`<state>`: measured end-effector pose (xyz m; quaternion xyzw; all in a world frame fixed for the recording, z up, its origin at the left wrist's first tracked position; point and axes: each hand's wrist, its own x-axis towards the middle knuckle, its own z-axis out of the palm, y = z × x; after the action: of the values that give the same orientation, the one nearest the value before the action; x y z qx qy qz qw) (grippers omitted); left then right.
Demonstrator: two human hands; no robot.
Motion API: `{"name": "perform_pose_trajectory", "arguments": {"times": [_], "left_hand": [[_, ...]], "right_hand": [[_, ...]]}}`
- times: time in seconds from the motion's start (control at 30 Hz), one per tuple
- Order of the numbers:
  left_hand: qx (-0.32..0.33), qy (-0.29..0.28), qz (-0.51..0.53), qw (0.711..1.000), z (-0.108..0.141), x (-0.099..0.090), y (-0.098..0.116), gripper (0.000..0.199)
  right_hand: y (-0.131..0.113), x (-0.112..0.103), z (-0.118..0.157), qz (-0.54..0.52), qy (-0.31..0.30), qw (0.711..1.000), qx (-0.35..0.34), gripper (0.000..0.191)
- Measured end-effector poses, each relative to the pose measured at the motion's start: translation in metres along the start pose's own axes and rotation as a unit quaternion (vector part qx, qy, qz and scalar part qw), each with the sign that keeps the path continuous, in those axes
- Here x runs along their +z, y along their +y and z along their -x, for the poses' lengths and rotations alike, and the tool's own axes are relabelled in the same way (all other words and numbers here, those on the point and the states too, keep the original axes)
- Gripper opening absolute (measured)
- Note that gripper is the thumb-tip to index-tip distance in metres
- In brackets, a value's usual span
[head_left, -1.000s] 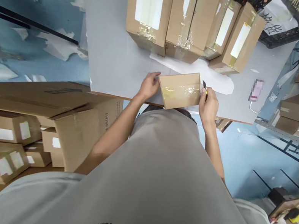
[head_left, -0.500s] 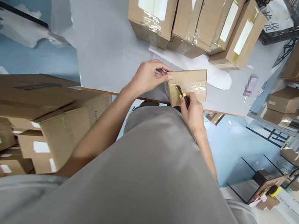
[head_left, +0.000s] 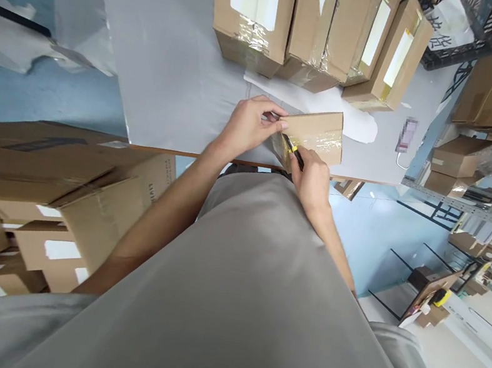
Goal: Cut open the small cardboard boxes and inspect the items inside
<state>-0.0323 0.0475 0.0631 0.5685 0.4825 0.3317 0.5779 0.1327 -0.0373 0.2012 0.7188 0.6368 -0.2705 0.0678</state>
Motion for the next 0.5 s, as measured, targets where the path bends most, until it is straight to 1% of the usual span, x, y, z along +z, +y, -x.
{"name": "perform_pose_trajectory", "arguments": {"times": [0.1,0.17,0.23,0.33,0.5], "left_hand": [[0.004,0.011,-0.005,1.000,0.000,0.003,-0.002,0.028],[0.005,0.024,-0.006,1.000,0.001,0.005,-0.002,0.025],[0.002,0.038,-0.007,0.999,0.002,0.008,-0.001,0.023],[-0.004,0.049,-0.008,0.999,0.006,0.013,0.003,0.020],[-0.006,0.063,-0.006,0.998,0.015,0.020,0.009,0.020]], "right_hand": [[-0.017,-0.001,-0.001,0.036,-0.036,0.997,0.051,0.035],[-0.027,0.000,-0.004,0.058,-0.043,0.994,0.080,0.035],[-0.032,0.000,-0.006,0.073,-0.039,0.993,0.088,0.035],[-0.032,0.001,-0.002,0.084,-0.038,0.992,0.083,0.034],[-0.025,0.012,0.008,0.099,-0.063,0.988,0.103,0.034]]}}
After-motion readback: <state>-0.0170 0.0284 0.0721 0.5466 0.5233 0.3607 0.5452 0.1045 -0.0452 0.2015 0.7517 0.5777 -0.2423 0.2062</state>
